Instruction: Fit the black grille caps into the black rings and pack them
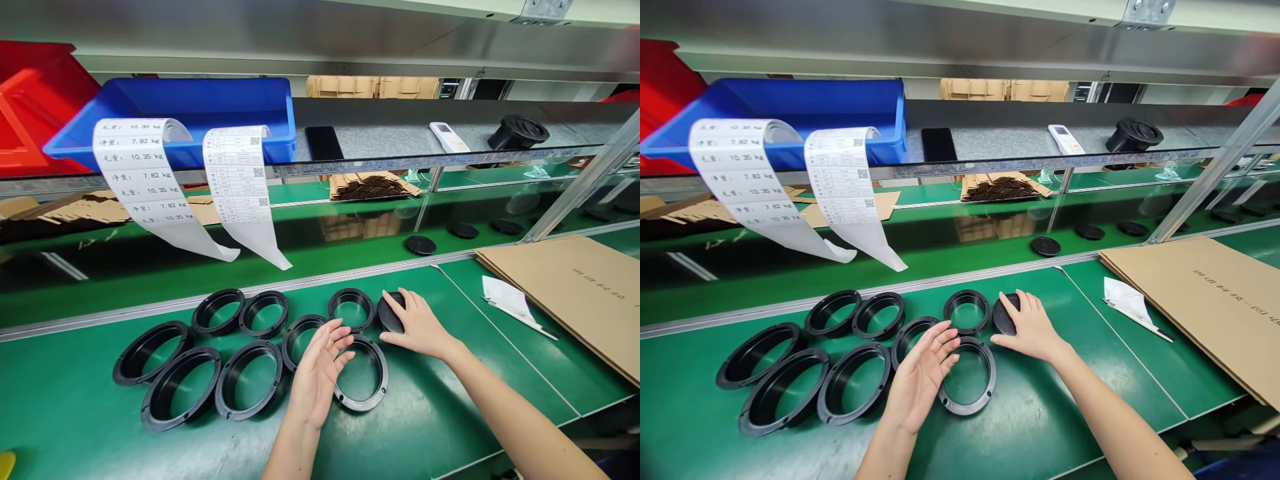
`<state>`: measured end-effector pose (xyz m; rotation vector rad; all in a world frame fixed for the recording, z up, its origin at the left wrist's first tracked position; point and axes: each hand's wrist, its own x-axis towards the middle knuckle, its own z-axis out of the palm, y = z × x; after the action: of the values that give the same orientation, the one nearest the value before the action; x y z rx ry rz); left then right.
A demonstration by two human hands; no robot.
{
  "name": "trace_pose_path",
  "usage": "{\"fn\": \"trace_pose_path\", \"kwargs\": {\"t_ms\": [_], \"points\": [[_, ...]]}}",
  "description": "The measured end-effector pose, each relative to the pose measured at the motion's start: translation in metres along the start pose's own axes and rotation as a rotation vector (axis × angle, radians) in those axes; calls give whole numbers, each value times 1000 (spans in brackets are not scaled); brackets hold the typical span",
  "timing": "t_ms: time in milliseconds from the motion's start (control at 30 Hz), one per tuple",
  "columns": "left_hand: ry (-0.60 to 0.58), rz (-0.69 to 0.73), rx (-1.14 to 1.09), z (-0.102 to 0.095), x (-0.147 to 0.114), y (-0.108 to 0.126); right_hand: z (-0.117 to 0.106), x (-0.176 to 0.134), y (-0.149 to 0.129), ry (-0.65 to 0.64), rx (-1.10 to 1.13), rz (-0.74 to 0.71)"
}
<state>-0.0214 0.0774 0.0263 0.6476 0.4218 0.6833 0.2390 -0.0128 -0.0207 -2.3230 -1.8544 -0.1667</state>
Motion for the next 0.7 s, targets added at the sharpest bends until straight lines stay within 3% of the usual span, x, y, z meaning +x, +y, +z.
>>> {"fn": "trace_pose_path", "kwargs": {"t_ms": [133,267,333,433,500,600,700], "points": [[45,-14,-8,-1,-1,1,-25,1,6,-36,52,-66],[74,-19,4,2,-3,5,-53,16,5,273,104,31],[110,-15,5,4,-3,8,-46,22,0,238,114,34],[195,-28,3,7,-3,12,-16,20,-10,-15,119,-45],[233,-32,4,8,-3,14,-1,19,-11,-68,142,-51],[264,-9,13,5,-2,13,3,36,11,-29,357,53],[317,1,19,-6,2,9,-8,83,69,103,500,357]]}}
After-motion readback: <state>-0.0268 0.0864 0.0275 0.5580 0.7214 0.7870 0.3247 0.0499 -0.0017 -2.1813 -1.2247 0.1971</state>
